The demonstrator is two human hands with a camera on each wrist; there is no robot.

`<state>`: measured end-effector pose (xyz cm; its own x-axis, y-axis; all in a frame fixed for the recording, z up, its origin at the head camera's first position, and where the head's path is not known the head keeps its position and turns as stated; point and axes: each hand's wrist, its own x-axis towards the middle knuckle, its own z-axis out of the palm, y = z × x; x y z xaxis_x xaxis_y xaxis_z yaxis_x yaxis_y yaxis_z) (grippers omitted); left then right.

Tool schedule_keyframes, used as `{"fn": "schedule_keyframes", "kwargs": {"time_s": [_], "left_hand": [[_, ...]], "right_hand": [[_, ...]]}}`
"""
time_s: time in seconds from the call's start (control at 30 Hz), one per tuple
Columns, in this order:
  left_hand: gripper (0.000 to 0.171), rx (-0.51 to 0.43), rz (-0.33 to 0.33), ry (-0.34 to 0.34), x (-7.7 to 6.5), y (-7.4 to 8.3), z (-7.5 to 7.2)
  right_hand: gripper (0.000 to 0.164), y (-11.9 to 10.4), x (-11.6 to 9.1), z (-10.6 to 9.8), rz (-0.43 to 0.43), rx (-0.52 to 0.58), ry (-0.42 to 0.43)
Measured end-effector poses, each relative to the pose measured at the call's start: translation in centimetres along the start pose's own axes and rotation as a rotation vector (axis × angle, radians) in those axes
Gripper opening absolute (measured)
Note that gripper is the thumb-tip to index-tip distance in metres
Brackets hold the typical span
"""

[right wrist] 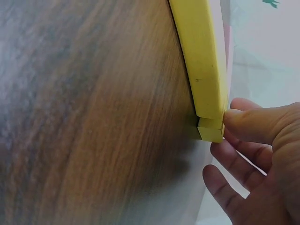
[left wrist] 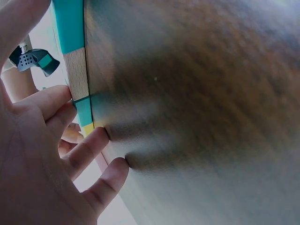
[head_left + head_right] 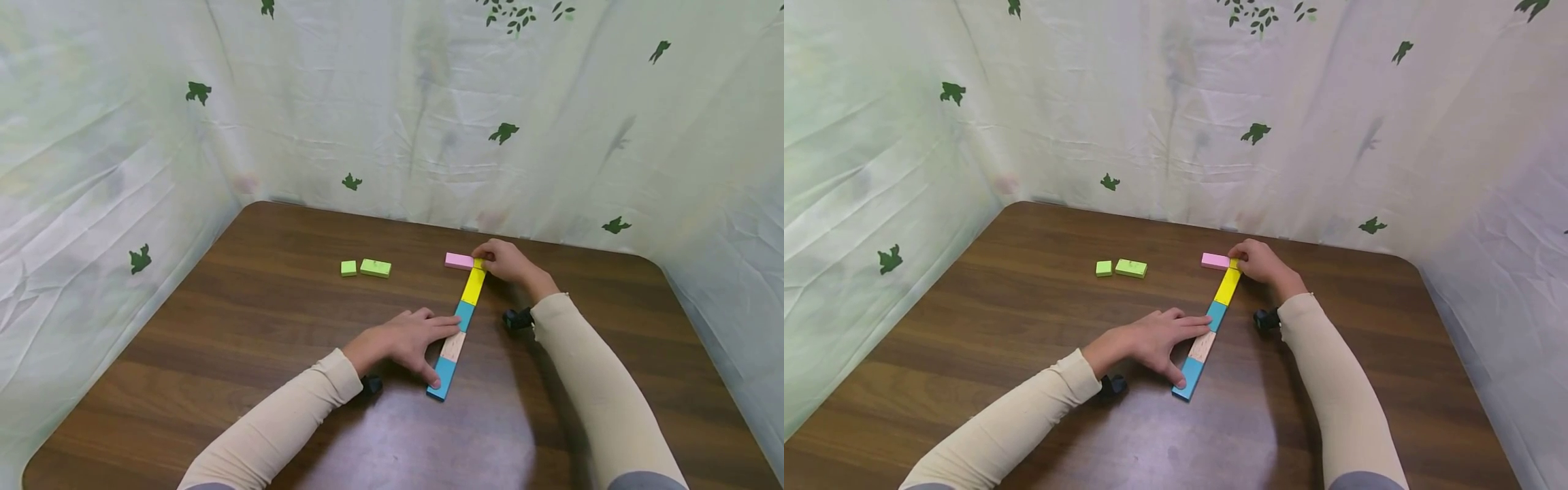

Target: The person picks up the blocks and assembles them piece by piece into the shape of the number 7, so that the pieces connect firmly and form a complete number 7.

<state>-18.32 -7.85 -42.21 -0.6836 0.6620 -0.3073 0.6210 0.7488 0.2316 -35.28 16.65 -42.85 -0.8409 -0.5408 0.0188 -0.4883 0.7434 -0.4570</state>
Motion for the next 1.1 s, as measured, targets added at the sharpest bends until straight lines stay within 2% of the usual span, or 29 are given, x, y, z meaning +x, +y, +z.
{"fn": "schedule_keyframes", "kwargs": {"time_s": [0.37, 0.6, 0.7, 0.93, 1.1], "left_hand": [[0.100, -0.021, 0.003, -0.003, 0.1, -0.2, 0.1], [0.100, -0.024, 0.010, -0.004, -0.1, -0.2, -0.1], [0.101, -0.027, 0.010, -0.010, -0.1, -0.2, -0.2], [0.099, -0.017, 0.009, -0.013, 0.0, 0.0, -0.1], [0.098, -0.010, 0.003, -0.004, -0.1, 0.1, -0.2]], "right_hand": [[0.028, -0.1, -0.1, 0.1, -0.016, -0.006, 0.008], [0.028, -0.7, -0.6, 0.2, -0.078, -0.044, 0.041], [0.029, -0.9, -0.8, 0.2, -0.092, -0.054, 0.030], [0.033, -1.2, -0.8, 0.5, -0.038, -0.059, -0.032], [0.034, -1.5, -0.7, 0.6, -0.054, -0.090, -0.040]]}}
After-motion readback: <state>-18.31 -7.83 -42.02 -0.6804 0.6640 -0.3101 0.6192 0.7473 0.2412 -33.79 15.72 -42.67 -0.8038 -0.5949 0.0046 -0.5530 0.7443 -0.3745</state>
